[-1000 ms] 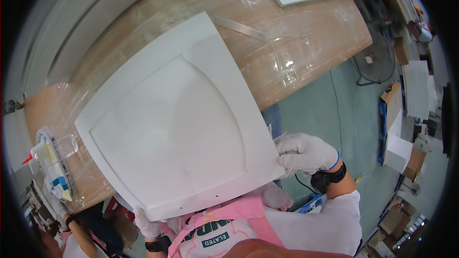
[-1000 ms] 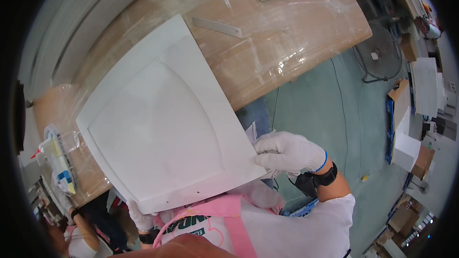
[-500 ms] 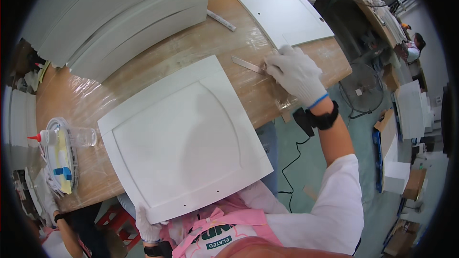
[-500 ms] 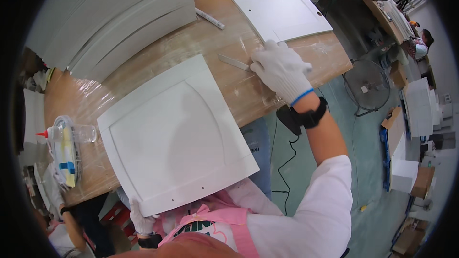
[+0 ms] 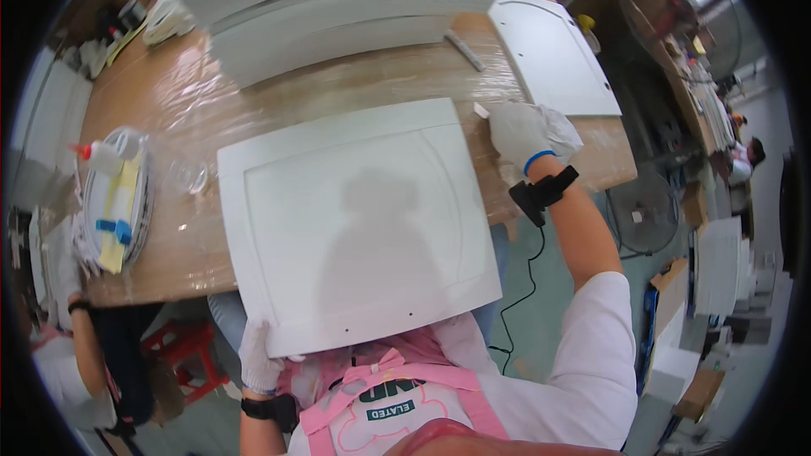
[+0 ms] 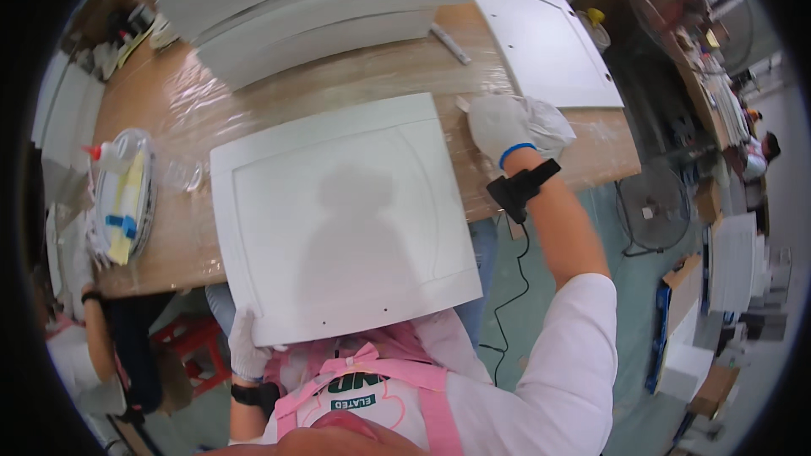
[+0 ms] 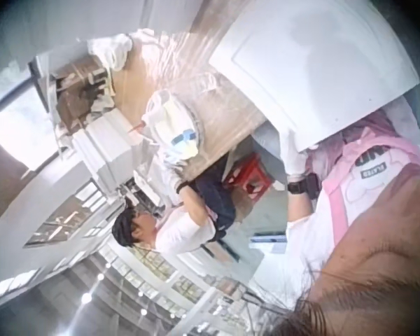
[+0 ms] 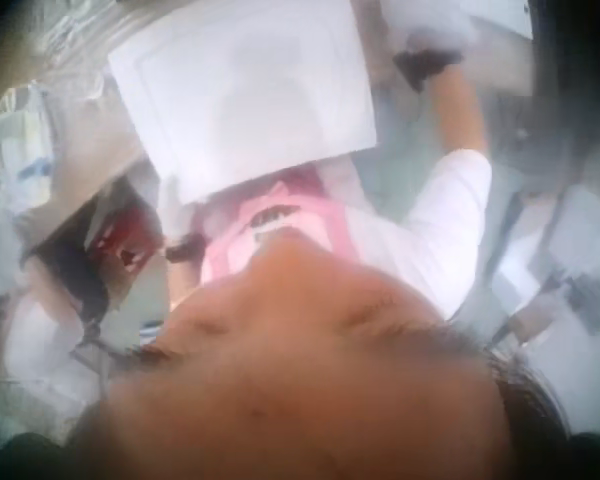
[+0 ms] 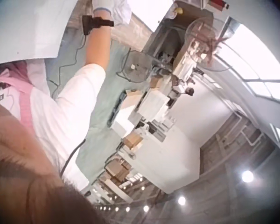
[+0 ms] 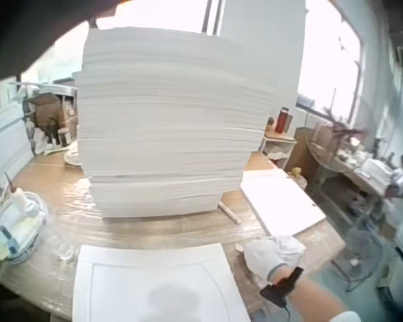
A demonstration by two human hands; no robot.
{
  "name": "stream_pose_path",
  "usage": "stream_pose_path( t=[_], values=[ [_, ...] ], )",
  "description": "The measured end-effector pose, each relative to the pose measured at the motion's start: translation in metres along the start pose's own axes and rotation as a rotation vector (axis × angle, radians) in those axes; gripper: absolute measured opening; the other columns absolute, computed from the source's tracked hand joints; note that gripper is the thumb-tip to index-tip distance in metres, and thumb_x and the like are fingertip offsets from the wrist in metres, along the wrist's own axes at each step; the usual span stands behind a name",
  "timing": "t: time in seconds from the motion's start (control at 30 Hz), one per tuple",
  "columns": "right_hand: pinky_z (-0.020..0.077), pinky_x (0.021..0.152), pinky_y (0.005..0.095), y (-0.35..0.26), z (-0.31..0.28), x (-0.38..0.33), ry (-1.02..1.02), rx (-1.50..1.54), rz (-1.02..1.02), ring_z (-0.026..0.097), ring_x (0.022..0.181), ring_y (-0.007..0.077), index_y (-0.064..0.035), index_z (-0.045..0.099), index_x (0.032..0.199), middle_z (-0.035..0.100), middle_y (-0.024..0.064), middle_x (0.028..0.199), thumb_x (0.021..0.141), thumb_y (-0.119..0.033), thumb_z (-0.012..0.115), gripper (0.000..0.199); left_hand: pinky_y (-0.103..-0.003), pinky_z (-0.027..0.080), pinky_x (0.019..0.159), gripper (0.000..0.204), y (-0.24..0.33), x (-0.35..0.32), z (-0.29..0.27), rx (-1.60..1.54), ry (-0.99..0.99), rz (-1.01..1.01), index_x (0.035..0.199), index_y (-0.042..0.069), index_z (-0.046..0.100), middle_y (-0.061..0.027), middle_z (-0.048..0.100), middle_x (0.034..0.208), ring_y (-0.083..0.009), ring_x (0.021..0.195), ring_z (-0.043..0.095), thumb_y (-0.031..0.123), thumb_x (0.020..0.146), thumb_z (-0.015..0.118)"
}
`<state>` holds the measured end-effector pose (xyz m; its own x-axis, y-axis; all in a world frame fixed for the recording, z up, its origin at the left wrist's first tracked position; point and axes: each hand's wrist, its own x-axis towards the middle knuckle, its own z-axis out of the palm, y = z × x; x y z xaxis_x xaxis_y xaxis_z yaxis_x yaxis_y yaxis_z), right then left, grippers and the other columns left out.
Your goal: Cleaning and scraping residue from white cabinet doors at a manufacturing workbench.
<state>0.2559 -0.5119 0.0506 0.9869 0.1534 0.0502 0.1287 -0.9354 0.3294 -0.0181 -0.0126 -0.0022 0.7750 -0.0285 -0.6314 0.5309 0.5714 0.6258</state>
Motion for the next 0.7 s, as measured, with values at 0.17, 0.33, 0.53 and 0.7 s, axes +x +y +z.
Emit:
stream_pose_path(
  t=[0.17,0.33,0.53,0.7],
  values=[
    [0.0560,0.064,0.0459,0.010,0.017,-0.003,0.023,-0.054,0.139,0.072,0.075,0.0335,-0.0123,0.073,0.085,0.073,0.0139,0.081,0.086,-0.016,0.059,0.015,-0.045,0.064,0.053,0.051,-0.003,0.008,0.007,-0.020,0.005,0.046,0.142,0.001,0.043,-0.0201,0.062,0.123,-0.0336,0.092,0.072,0.032,0.103,0.052],
    [0.0554,0.078,0.0444,-0.022,-0.033,0.000,0.018,-0.083,0.213,0.070,0.096,0.0328,-0.0106,0.072,0.094,0.072,0.0163,0.097,0.088,-0.016,0.059,0.015,-0.045,0.064,0.054,0.055,0.003,0.014,0.021,-0.124,-0.136,0.031,0.142,-0.002,0.043,-0.0215,0.063,0.123,-0.0332,0.091,0.072,0.038,0.104,0.049],
    [0.0520,0.086,0.0397,-0.152,-0.103,-0.065,0.097,1.398,-0.131,0.065,0.101,0.0321,-0.0071,0.067,0.115,0.069,0.0154,0.106,0.093,-0.011,0.055,0.025,-0.051,0.064,0.074,0.068,-0.009,0.020,-0.001,-0.224,-0.398,0.075,0.145,-0.002,0.038,-0.0234,0.062,0.126,-0.0379,0.096,0.070,0.052,0.104,0.041],
    [0.0504,0.083,0.0415,-0.256,-0.114,-0.101,-0.047,1.044,-0.541,0.064,0.095,0.0339,-0.0085,0.059,0.127,0.066,0.0166,0.098,0.089,-0.005,0.054,0.038,-0.053,0.062,0.082,0.070,-0.013,0.024,-0.007,-0.312,-0.458,0.009,0.147,-0.001,0.034,-0.0221,0.057,0.133,-0.0365,0.108,0.067,0.043,0.098,0.057]
  ],
)
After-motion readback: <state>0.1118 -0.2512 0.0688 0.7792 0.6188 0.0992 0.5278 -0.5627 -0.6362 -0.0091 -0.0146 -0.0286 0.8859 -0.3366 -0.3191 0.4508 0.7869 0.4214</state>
